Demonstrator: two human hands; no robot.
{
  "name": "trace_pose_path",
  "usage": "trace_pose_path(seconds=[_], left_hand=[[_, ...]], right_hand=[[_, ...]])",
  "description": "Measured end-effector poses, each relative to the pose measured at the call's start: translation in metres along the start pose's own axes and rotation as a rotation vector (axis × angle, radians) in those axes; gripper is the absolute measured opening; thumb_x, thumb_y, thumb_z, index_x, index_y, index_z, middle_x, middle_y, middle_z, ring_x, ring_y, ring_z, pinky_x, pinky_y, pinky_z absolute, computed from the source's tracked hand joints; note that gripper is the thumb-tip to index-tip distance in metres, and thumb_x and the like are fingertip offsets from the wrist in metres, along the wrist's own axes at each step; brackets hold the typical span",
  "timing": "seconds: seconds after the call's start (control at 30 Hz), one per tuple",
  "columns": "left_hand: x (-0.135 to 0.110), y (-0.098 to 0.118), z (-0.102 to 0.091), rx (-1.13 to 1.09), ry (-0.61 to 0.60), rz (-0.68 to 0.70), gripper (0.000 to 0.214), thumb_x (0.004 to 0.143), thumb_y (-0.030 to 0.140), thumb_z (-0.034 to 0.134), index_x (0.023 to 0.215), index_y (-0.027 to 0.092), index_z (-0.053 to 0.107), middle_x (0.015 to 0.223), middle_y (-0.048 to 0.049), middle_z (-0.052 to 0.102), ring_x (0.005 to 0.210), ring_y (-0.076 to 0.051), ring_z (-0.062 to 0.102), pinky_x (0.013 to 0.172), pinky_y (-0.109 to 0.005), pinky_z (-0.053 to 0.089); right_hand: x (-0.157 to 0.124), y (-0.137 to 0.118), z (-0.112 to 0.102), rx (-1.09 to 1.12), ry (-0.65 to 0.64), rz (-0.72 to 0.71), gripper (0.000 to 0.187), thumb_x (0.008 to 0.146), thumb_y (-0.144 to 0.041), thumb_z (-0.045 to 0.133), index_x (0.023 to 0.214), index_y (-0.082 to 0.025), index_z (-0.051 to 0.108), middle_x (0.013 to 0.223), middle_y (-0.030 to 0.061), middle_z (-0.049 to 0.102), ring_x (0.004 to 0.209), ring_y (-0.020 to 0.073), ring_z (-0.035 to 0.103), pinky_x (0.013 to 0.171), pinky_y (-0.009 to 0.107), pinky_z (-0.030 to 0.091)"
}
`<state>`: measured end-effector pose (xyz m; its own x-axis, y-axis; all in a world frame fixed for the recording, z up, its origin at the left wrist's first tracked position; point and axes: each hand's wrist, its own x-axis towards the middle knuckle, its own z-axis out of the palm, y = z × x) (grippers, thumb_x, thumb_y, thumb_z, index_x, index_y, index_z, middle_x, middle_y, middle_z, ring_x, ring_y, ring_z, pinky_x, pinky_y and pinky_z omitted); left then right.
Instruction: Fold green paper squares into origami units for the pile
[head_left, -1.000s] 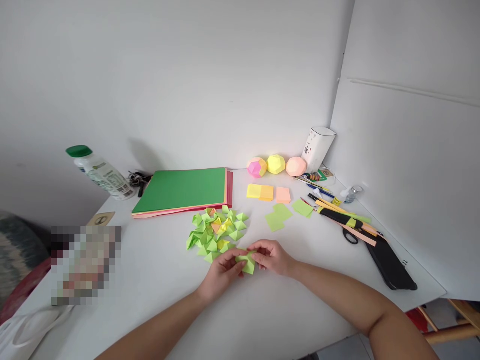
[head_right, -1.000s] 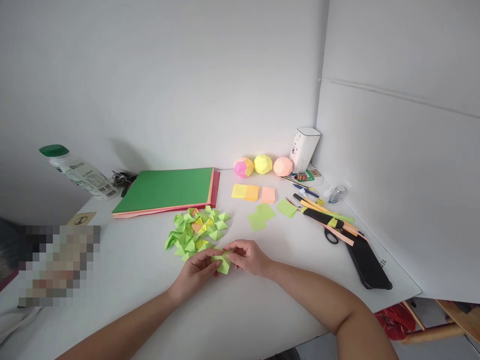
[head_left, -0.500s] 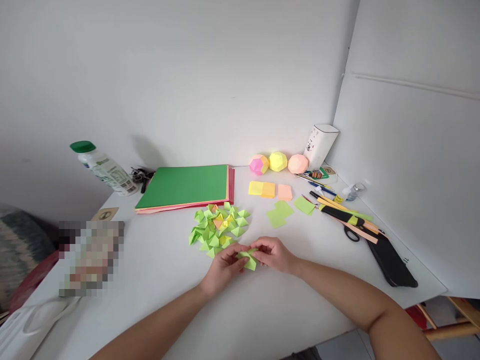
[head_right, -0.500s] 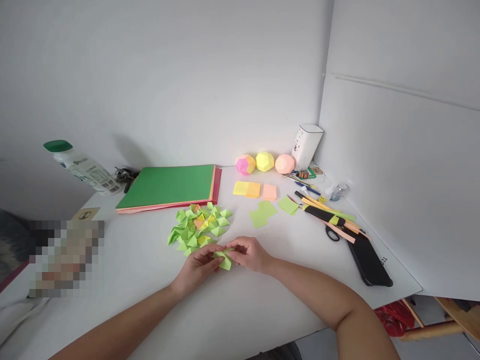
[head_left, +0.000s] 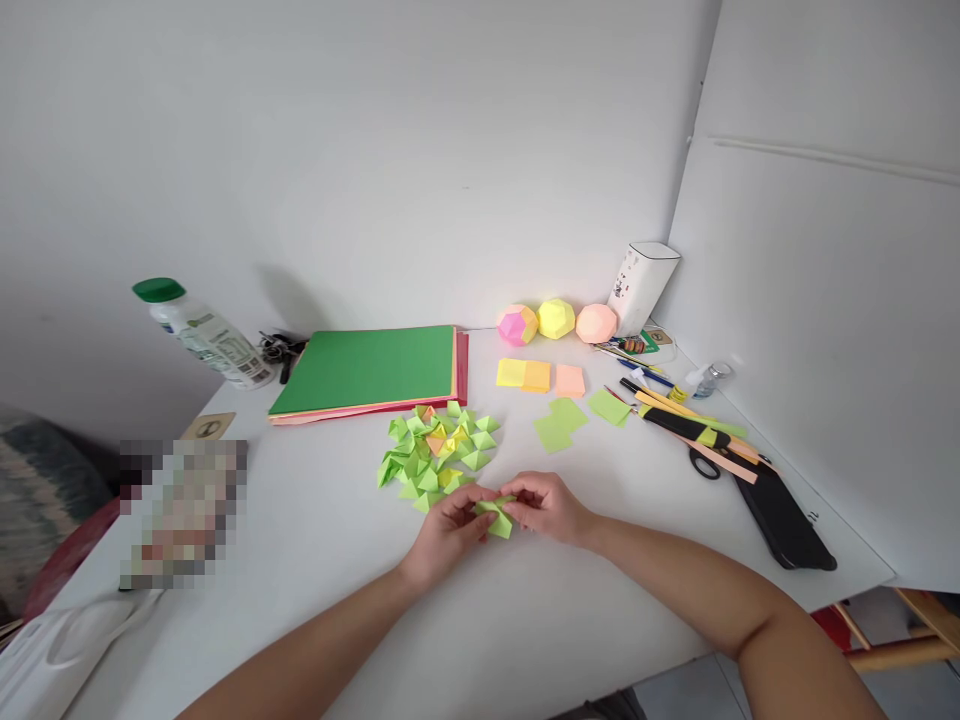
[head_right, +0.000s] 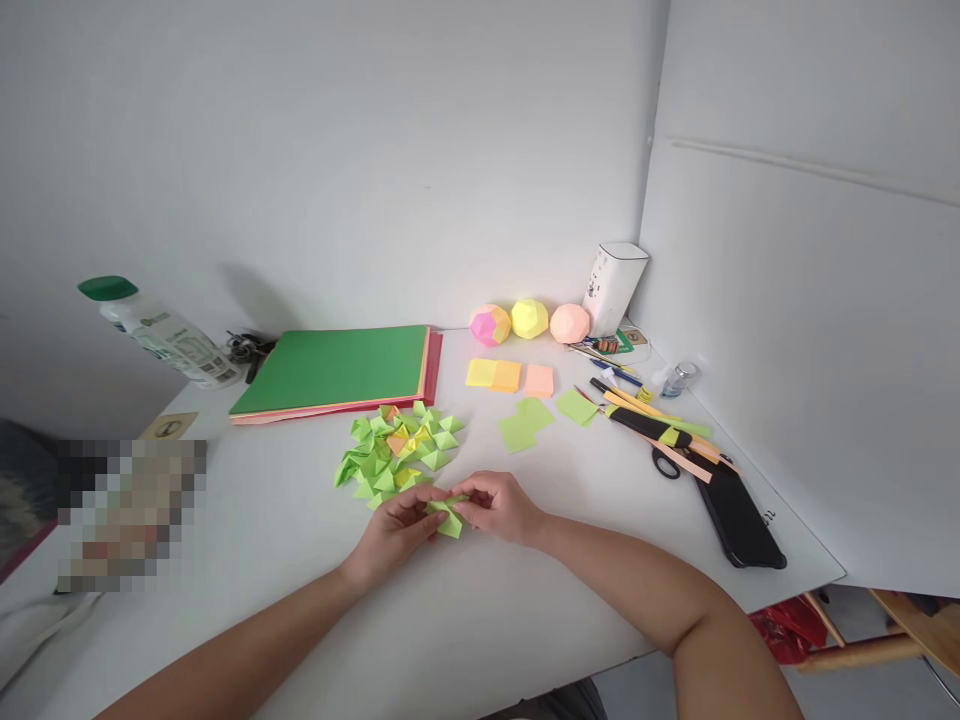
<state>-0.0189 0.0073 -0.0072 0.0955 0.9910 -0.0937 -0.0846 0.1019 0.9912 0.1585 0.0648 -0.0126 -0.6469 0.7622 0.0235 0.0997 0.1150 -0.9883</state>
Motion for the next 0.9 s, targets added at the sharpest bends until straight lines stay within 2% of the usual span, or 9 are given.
trace_pose_path(seconds=[0.33, 0.5, 0.6, 0.7, 0.77, 0.9], left_hand=[[0.0008, -0.0066, -0.0019, 0.030, 0.030, -0.019, 0.026, 0.071, 0.035, 0.066, 0.090, 0.019, 0.061, 0.074, 0.0002, 0.057, 0.054, -0.008, 0.048, 0.054, -0.024, 0.049], [0.0017, -0.0101, -0.0024, -0.020, 0.045, 0.008, 0.024, 0.071, 0.033, 0.066, 0.091, 0.019, 0.061, 0.077, 0.0005, 0.054, 0.057, -0.009, 0.049, 0.054, -0.025, 0.050], [0.0022, -0.0092, -0.0020, -0.020, 0.053, 0.068, 0.022, 0.071, 0.033, 0.066, 0.090, 0.021, 0.062, 0.087, -0.0010, 0.052, 0.061, -0.009, 0.051, 0.053, -0.026, 0.051], [0.0021, -0.0062, -0.0007, 0.056, 0.029, 0.088, 0.022, 0.073, 0.035, 0.065, 0.090, 0.022, 0.064, 0.107, -0.0058, 0.048, 0.064, -0.010, 0.054, 0.055, -0.027, 0.053], [0.0015, -0.0039, 0.0003, 0.118, 0.005, 0.083, 0.021, 0.076, 0.036, 0.061, 0.091, 0.021, 0.066, 0.112, -0.0078, 0.047, 0.063, -0.010, 0.054, 0.054, -0.027, 0.053], [0.0006, -0.0019, 0.0007, 0.145, -0.021, 0.102, 0.021, 0.079, 0.036, 0.058, 0.085, 0.018, 0.068, 0.088, -0.0062, 0.056, 0.059, -0.012, 0.054, 0.050, -0.026, 0.051]], right_hand=[[-0.0016, -0.0002, 0.0050, -0.165, 0.109, -0.162, 0.021, 0.079, -0.034, 0.057, 0.082, -0.016, 0.066, 0.067, 0.0037, 0.063, 0.050, 0.0106, 0.052, 0.048, 0.023, 0.044], [-0.0030, -0.0031, 0.0037, -0.256, 0.060, -0.243, 0.021, 0.077, -0.034, 0.059, 0.088, -0.017, 0.064, 0.070, 0.0037, 0.063, 0.049, 0.0095, 0.050, 0.048, 0.023, 0.044], [-0.0034, -0.0013, 0.0036, -0.316, 0.028, -0.277, 0.025, 0.075, -0.033, 0.062, 0.094, -0.017, 0.063, 0.080, 0.0055, 0.062, 0.051, 0.0091, 0.050, 0.050, 0.024, 0.045], [-0.0029, -0.0006, 0.0048, -0.346, 0.043, -0.312, 0.021, 0.078, -0.028, 0.058, 0.095, -0.017, 0.062, 0.082, 0.0069, 0.062, 0.051, 0.0087, 0.049, 0.050, 0.024, 0.045], [-0.0023, -0.0019, 0.0054, -0.338, 0.060, -0.326, 0.018, 0.079, -0.026, 0.056, 0.093, -0.017, 0.062, 0.082, 0.0074, 0.062, 0.052, 0.0094, 0.050, 0.050, 0.024, 0.045], [-0.0013, -0.0039, 0.0046, -0.292, 0.082, -0.284, 0.016, 0.079, -0.025, 0.056, 0.091, -0.017, 0.063, 0.079, 0.0064, 0.063, 0.054, 0.0104, 0.051, 0.051, 0.024, 0.045]])
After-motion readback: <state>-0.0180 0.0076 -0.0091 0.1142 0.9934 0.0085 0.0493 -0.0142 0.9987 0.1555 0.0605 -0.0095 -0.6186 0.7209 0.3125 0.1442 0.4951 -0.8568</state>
